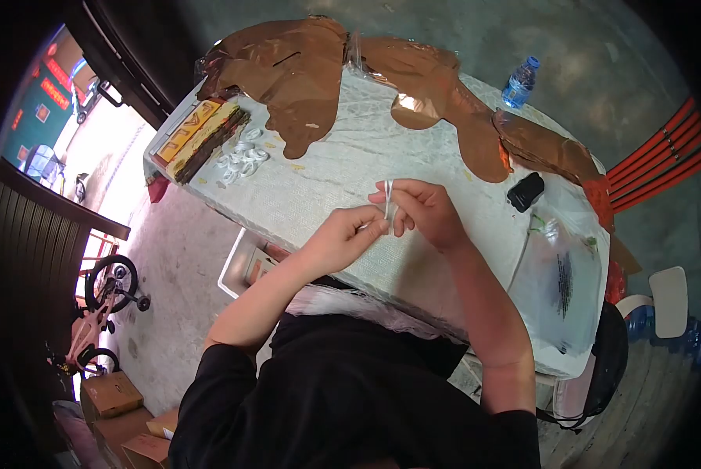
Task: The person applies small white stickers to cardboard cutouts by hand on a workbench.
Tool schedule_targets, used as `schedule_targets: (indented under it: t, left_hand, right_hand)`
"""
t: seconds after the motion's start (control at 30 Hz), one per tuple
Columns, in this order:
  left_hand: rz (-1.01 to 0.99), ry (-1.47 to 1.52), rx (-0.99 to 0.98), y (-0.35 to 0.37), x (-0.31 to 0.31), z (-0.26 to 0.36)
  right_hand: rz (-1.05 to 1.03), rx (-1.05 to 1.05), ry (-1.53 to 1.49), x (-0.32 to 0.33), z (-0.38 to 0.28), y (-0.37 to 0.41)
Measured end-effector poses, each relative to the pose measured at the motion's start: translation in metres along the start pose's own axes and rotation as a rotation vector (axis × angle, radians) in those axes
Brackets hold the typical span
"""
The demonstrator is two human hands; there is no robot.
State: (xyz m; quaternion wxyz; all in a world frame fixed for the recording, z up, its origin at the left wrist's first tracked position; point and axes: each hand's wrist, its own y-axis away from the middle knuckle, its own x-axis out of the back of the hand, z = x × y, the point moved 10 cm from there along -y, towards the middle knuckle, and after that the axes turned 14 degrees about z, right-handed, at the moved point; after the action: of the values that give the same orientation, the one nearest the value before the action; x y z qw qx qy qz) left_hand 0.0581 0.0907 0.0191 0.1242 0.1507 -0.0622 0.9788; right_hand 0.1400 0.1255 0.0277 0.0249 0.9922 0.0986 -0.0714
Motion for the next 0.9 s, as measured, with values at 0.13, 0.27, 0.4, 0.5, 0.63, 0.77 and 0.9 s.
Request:
schedule_targets:
  t: [0.13, 0.27, 0.4, 0.5, 0.63, 0.77, 0.9]
  left_hand:
    - [0.262, 0.118, -0.294, -0.011, 0.032, 0.027]
    - [0.219, 0.110, -0.056, -0.018, 0.030, -0.004]
    - [0.099, 0.178, -0.065, -0.008, 0.006, -0.008]
    - [0.080, 0.196, -0.042, -0.009, 0.013, 0.001]
    - [0.136, 0.361, 0.039, -0.021, 0.026, -0.008]
    - [0.052, 0.232, -0.030, -0.012, 0.004, -0.005]
    - [0.076, 0.130, -0.159, -0.007, 0.008, 0.018]
  right_hand:
    - [-0.190, -0.024, 0.204, -0.012, 0.008, 0.008]
    - [-0.303, -0.101, 0.040, -0.019, 0.013, 0.012]
    - [-0.127, -0.080, -0.110, -0.010, 0.001, 0.006]
    - [-0.045, 0.035, 0.090, 0.000, 0.005, 0.000]
    - [-0.262, -0.023, 0.112, -0.017, 0.004, 0.011]
    - [-0.098, 0.032, -0.077, -0.008, -0.011, 0.004]
    - [-0.095, 0.084, 0.086, -0.008, -0.003, 0.003]
